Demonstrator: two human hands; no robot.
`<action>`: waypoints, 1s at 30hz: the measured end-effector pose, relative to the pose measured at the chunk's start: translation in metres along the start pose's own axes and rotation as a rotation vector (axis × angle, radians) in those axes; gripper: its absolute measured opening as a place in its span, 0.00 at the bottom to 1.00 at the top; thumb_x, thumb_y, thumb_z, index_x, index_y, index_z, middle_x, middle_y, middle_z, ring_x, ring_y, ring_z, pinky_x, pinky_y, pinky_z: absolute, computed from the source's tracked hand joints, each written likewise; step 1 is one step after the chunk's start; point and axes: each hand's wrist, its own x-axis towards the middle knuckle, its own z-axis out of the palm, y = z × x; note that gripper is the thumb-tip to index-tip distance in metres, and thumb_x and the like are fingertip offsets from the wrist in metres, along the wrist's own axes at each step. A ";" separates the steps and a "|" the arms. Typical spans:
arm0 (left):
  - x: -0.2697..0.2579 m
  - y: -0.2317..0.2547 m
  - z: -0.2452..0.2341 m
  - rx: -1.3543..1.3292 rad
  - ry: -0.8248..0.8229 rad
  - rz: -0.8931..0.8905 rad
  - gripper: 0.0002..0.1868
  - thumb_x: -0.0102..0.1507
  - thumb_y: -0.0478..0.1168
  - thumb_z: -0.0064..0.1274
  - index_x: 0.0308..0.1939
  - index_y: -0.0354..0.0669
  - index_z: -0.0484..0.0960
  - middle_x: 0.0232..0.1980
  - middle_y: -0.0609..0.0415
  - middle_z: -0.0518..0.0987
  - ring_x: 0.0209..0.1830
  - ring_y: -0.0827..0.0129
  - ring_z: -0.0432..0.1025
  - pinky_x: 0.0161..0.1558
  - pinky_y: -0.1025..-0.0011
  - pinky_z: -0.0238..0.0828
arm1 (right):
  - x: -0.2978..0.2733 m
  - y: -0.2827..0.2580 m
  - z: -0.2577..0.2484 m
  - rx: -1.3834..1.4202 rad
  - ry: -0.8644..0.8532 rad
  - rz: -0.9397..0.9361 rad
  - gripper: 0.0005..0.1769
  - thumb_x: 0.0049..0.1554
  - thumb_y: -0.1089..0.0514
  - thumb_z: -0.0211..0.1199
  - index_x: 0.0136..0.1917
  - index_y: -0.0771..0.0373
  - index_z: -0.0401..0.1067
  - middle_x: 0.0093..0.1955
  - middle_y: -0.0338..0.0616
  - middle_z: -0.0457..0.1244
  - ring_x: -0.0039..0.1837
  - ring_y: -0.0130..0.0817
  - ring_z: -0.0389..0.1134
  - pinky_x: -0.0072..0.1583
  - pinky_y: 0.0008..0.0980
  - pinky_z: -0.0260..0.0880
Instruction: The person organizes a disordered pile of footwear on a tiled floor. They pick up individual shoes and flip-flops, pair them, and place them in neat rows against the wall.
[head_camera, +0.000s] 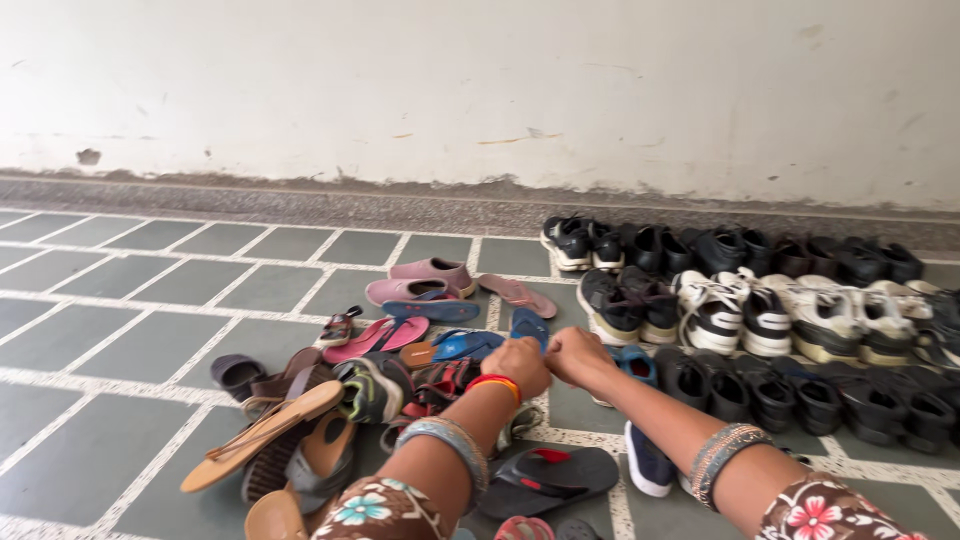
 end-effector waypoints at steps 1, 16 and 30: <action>0.000 -0.014 -0.005 0.005 0.022 -0.025 0.22 0.59 0.43 0.57 0.56 0.40 0.81 0.59 0.40 0.81 0.61 0.51 0.76 0.59 0.57 0.75 | 0.002 -0.011 0.006 0.045 -0.014 0.009 0.11 0.48 0.51 0.70 0.36 0.61 0.79 0.37 0.46 0.72 0.40 0.37 0.75 0.43 0.36 0.75; 0.023 -0.201 0.020 -0.182 0.129 -0.355 0.27 0.56 0.52 0.61 0.53 0.38 0.86 0.59 0.40 0.82 0.62 0.51 0.77 0.62 0.59 0.74 | 0.046 -0.062 0.168 0.376 -0.185 -0.137 0.12 0.48 0.57 0.73 0.44 0.64 0.78 0.37 0.42 0.72 0.37 0.30 0.72 0.40 0.31 0.73; 0.068 -0.307 0.100 -0.537 0.091 -0.827 0.44 0.54 0.50 0.69 0.68 0.40 0.63 0.65 0.38 0.75 0.67 0.49 0.72 0.65 0.60 0.71 | 0.051 -0.066 0.255 0.295 -0.227 -0.201 0.16 0.47 0.57 0.74 0.49 0.60 0.78 0.44 0.40 0.72 0.48 0.29 0.75 0.55 0.30 0.75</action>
